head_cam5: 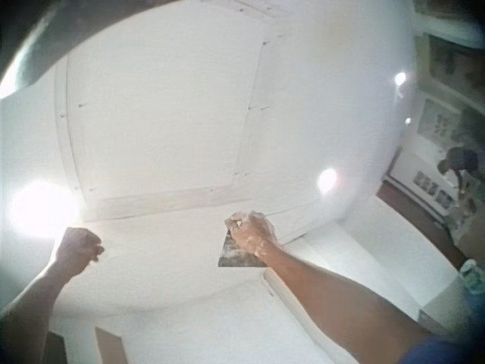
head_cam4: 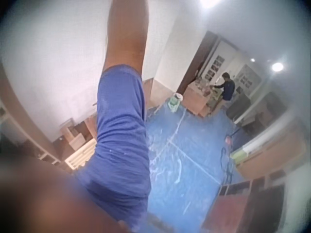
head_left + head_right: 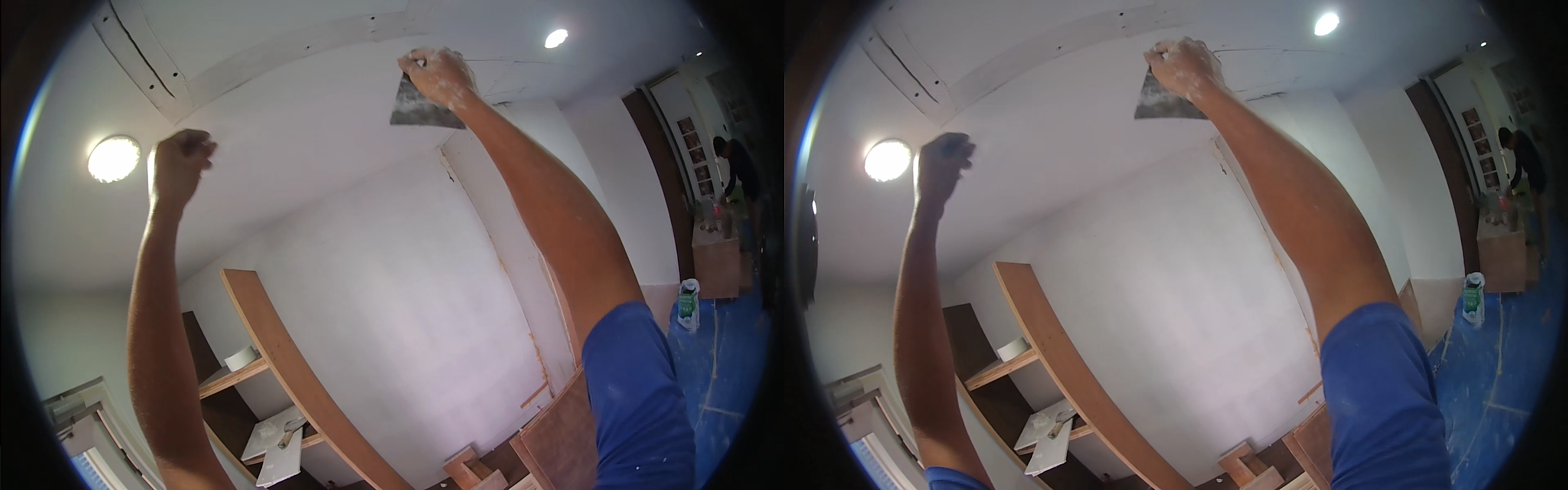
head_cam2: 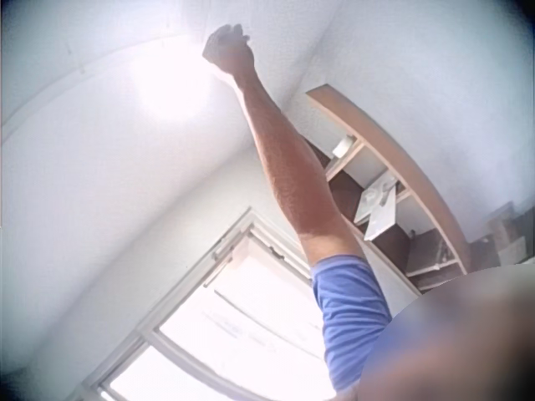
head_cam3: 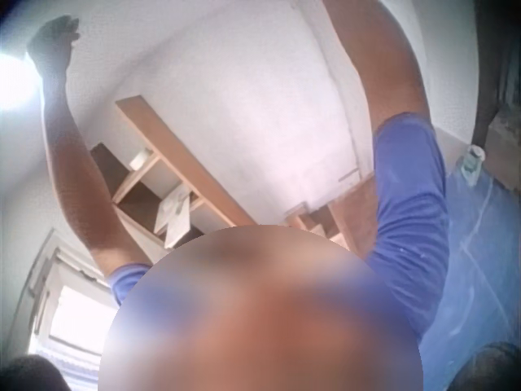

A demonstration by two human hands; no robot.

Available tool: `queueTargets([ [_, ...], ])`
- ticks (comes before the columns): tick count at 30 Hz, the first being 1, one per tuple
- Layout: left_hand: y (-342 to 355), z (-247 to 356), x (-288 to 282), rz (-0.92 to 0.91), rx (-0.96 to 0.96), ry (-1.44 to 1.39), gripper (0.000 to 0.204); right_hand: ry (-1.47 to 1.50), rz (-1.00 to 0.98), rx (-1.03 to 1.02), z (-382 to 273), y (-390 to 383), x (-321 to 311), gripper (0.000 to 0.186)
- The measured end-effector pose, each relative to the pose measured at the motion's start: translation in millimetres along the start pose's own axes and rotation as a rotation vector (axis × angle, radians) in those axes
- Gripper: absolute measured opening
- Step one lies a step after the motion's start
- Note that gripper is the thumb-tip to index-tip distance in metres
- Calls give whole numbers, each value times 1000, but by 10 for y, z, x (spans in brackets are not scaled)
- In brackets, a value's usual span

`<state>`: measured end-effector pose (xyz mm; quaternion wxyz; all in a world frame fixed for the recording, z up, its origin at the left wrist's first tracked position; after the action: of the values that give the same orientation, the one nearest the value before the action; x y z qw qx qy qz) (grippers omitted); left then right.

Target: The person applies joint compound to ceiling seams using a putty knife and taping knife, then embeds joint tape into the wet compound. They repeatedly reload compound from a shelf and smooth the taped seams.

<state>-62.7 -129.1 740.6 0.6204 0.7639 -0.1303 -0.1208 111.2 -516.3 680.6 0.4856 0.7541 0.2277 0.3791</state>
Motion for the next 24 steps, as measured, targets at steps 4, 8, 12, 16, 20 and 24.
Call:
queueTargets([
  [4, 253, 55, -152, 183, -8, -49, 31, 0, 96, 15, 59, 374, 129, 48],
  [8, 410, 124, -257, 407, 139, -37, 31, -104, 187, 39, 14, 581, 114, 41],
  [12, 379, 203, -272, 484, 90, 8, 32, -124, 102, 102, 98, 597, 242, 46],
  [16, 383, 204, -327, 635, 165, 13, 38, -262, 124, 43, 124, 837, 337, 47],
  [20, 223, 207, -267, 656, 113, -58, 29, -145, 95, 34, 127, 794, 299, 48],
  [24, 171, 201, -301, 668, 94, -33, 31, -148, 89, 40, 113, 799, 387, 47],
])
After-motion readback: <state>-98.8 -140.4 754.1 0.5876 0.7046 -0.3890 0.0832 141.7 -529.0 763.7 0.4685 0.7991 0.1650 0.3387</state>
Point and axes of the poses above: each hand's wrist, its own y-axis towards the middle knuckle, its own x-axis out of the palm, z = x × y, the point moved 9 cm from there along y, towards the middle knuckle, and after that the axes turned 3 degrees about z, right-handed, at the moved point
